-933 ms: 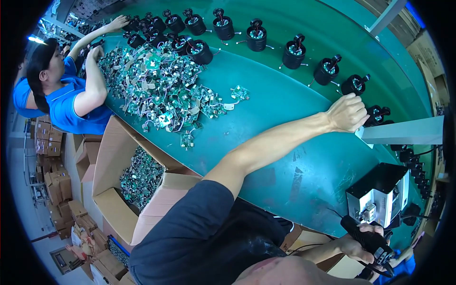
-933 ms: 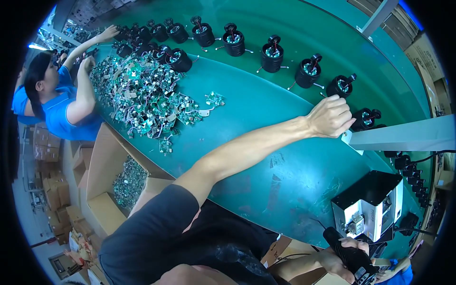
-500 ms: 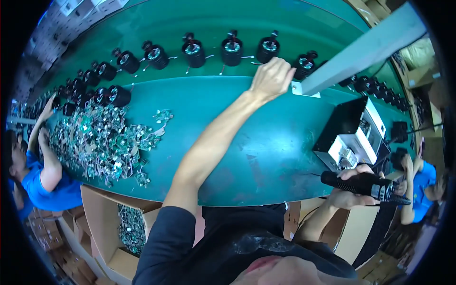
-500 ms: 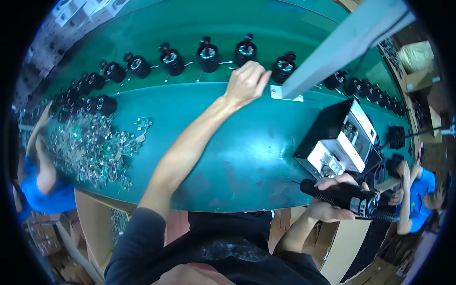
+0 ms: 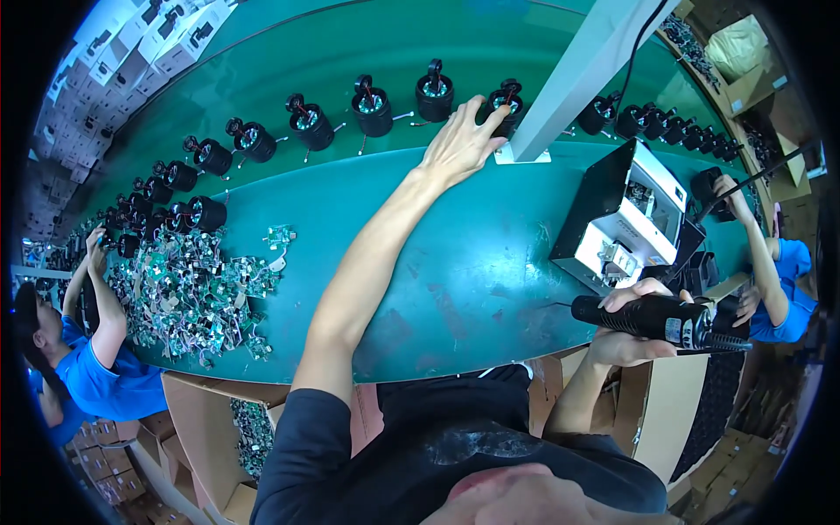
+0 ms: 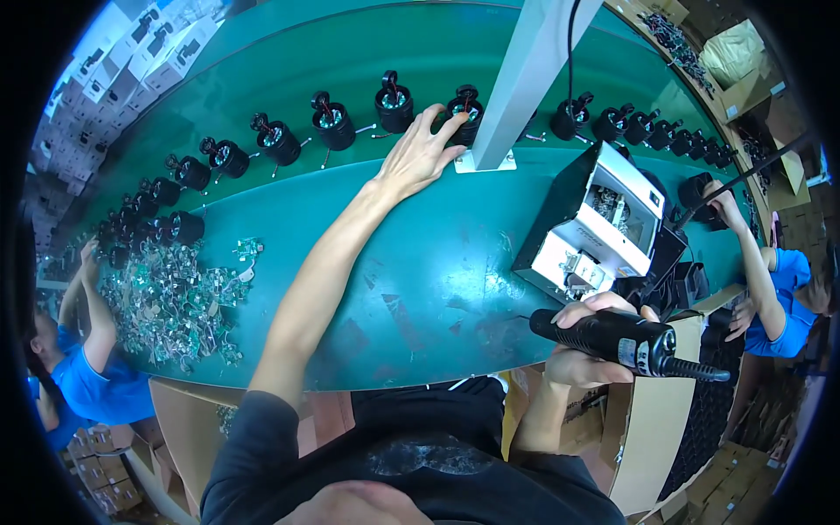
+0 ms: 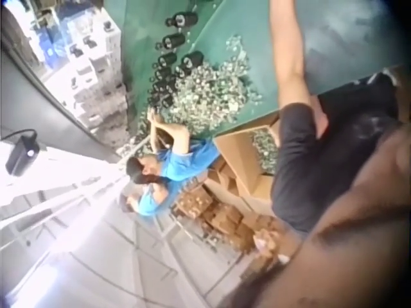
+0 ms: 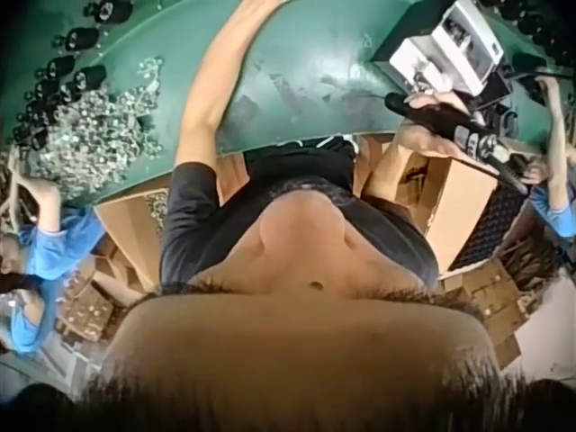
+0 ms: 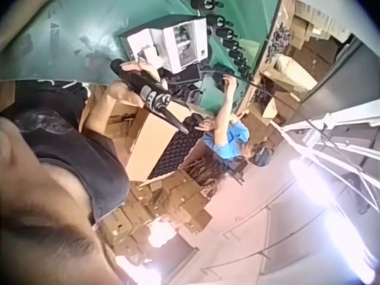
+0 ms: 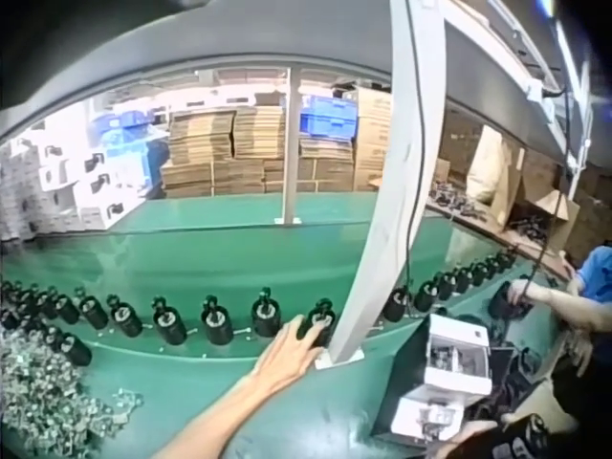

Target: Assembling electronic components using an electric screwdriver on a factory production line.

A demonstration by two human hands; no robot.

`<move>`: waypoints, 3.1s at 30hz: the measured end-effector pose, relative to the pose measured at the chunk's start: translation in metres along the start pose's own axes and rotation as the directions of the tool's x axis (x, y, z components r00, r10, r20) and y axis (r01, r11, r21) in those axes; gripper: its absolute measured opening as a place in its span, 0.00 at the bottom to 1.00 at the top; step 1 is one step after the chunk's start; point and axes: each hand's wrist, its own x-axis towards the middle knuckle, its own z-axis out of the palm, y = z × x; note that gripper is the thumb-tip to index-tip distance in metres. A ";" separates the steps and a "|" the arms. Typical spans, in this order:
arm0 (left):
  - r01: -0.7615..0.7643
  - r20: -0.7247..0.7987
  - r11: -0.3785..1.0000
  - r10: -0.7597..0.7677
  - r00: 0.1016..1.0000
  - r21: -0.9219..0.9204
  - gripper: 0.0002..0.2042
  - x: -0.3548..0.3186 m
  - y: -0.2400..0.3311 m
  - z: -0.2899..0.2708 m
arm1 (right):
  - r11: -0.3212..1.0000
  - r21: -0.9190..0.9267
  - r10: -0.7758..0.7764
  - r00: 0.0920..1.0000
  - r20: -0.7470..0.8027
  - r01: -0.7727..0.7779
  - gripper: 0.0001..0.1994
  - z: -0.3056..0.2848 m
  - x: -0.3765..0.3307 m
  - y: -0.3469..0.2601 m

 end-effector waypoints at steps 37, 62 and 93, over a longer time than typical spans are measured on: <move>0.175 0.214 0.697 -0.033 0.976 -0.695 0.11 -0.121 0.128 -0.044 | 0.972 0.026 -0.233 0.971 0.060 0.232 0.44 0.007 0.075 -0.029; 0.150 0.195 0.674 -0.009 0.981 -0.723 0.18 -0.118 0.121 -0.044 | 0.953 0.281 -0.179 0.957 0.229 0.110 0.43 0.074 0.023 -0.028; 0.138 0.206 0.714 0.009 0.979 -0.686 0.22 -0.125 0.118 -0.042 | 0.938 0.345 -0.126 0.965 0.230 0.041 0.43 0.078 0.039 -0.043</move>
